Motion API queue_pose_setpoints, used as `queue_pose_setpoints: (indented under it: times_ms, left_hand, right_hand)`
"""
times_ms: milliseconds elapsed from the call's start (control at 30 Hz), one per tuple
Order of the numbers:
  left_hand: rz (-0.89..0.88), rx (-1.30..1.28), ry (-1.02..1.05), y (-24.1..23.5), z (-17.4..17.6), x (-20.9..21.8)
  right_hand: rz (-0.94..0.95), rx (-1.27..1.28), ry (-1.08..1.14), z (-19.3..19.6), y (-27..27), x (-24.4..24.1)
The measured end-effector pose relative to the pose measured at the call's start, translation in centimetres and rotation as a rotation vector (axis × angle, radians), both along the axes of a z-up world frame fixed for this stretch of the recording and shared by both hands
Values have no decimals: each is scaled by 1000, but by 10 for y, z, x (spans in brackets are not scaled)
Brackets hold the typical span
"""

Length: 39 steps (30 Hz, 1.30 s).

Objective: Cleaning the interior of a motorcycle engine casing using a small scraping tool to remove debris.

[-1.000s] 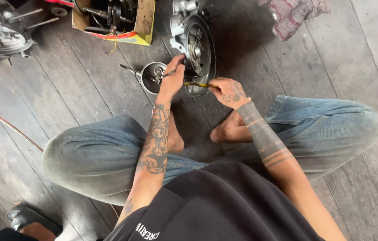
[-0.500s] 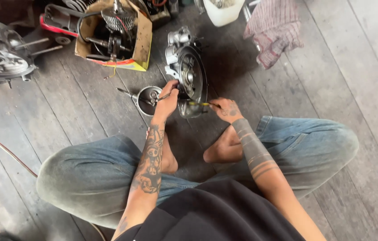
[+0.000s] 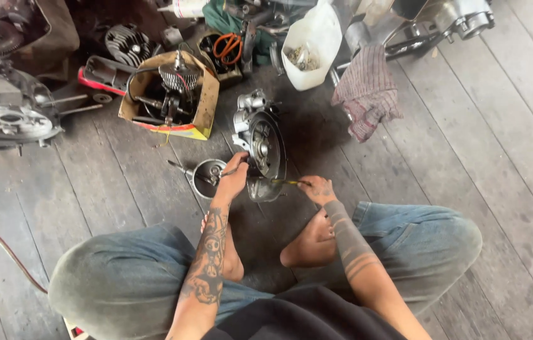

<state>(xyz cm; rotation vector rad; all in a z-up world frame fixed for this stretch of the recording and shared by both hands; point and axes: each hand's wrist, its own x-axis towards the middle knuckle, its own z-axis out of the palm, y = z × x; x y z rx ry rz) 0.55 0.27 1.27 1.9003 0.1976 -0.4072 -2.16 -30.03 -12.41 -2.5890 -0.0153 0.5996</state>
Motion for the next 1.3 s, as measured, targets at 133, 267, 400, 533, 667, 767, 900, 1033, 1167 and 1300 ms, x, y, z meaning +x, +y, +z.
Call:
queue_pose_setpoints:
  times_ms: [133, 267, 400, 533, 667, 767, 900, 1033, 1167, 1300]
  left_hand:
    - [-20, 7, 28, -5, 4, 1]
    - [8, -25, 4, -3, 4, 1]
    - [-11, -21, 4, -1, 5, 9]
    - [4, -31, 9, -3, -10, -7]
    - [41, -36, -35, 1, -12, -1]
    - [96, -42, -37, 3, -25, 0]
    - [112, -71, -41, 9, -41, 0]
    - [90, -40, -34, 2, -27, 1]
    - [75, -27, -40, -2, -23, 1]
    - [97, -22, -55, -4, -13, -2]
  right_hand:
    - [-12, 315, 17, 22, 27, 12]
    - [154, 10, -17, -44, -19, 17]
    - [70, -19, 131, 17, 12, 35]
    - [163, -20, 81, 17, 14, 22]
    - [128, -48, -1, 26, 12, 27]
    - [182, 139, 88, 18, 26, 36]
    - [96, 60, 88, 5, 10, 41]
    - [11, -115, 2, 10, 7, 35]
    - [21, -79, 175, 4, 11, 32]
    - [-96, -271, 79, 31, 13, 36]
